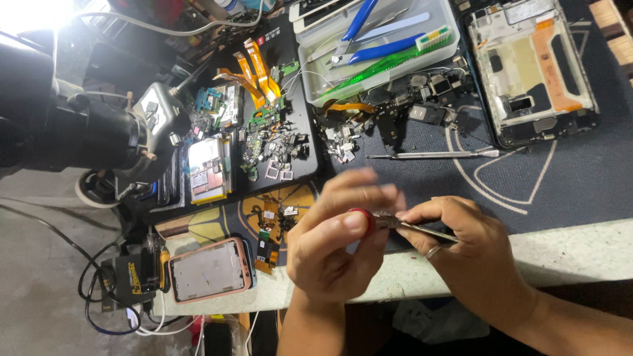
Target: The person uses a small screwdriver to remove screws from a disassembled smartphone chassis and then manipulates internal components with their fingers. The workbench is cluttered with various electronic parts and tools.
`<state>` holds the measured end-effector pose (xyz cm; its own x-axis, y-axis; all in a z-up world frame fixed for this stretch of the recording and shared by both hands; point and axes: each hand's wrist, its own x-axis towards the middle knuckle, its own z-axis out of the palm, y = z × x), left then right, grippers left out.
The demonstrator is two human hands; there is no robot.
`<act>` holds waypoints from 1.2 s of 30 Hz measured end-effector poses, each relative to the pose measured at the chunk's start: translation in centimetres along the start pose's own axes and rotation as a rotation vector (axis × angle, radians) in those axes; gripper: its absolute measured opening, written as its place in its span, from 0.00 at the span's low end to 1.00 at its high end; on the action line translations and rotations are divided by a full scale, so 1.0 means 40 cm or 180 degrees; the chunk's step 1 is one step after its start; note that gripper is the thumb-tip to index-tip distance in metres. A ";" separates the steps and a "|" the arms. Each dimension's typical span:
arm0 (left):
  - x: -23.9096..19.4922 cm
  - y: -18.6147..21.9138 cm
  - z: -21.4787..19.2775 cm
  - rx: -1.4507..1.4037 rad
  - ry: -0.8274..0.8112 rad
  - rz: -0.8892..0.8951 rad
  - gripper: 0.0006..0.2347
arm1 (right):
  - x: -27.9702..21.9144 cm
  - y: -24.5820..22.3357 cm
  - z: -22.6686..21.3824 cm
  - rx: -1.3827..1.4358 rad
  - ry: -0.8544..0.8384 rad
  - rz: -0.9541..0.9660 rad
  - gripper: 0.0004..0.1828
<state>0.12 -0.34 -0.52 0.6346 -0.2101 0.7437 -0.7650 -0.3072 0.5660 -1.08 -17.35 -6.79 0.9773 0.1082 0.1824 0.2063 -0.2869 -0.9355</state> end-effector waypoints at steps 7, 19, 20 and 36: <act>0.000 0.008 -0.004 -0.0141 -0.0032 -0.0082 0.24 | -0.006 0.000 -0.003 0.0373 -0.0140 0.0279 0.10; 0.006 0.000 0.010 -0.0067 0.0082 0.0136 0.28 | -0.007 0.001 -0.014 0.0360 -0.0237 0.0270 0.11; 0.005 0.003 0.005 -0.0047 0.0023 0.0130 0.27 | -0.007 0.000 -0.014 0.0418 -0.0271 0.0360 0.10; -0.003 0.009 0.004 0.0001 0.0099 -0.0154 0.27 | 0.002 -0.012 -0.017 0.0435 -0.0234 0.0301 0.09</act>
<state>-0.21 -0.57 -0.47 0.6673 -0.1660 0.7261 -0.7334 -0.3165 0.6016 -1.05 -17.85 -6.13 0.9848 0.1575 0.0737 0.1002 -0.1677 -0.9807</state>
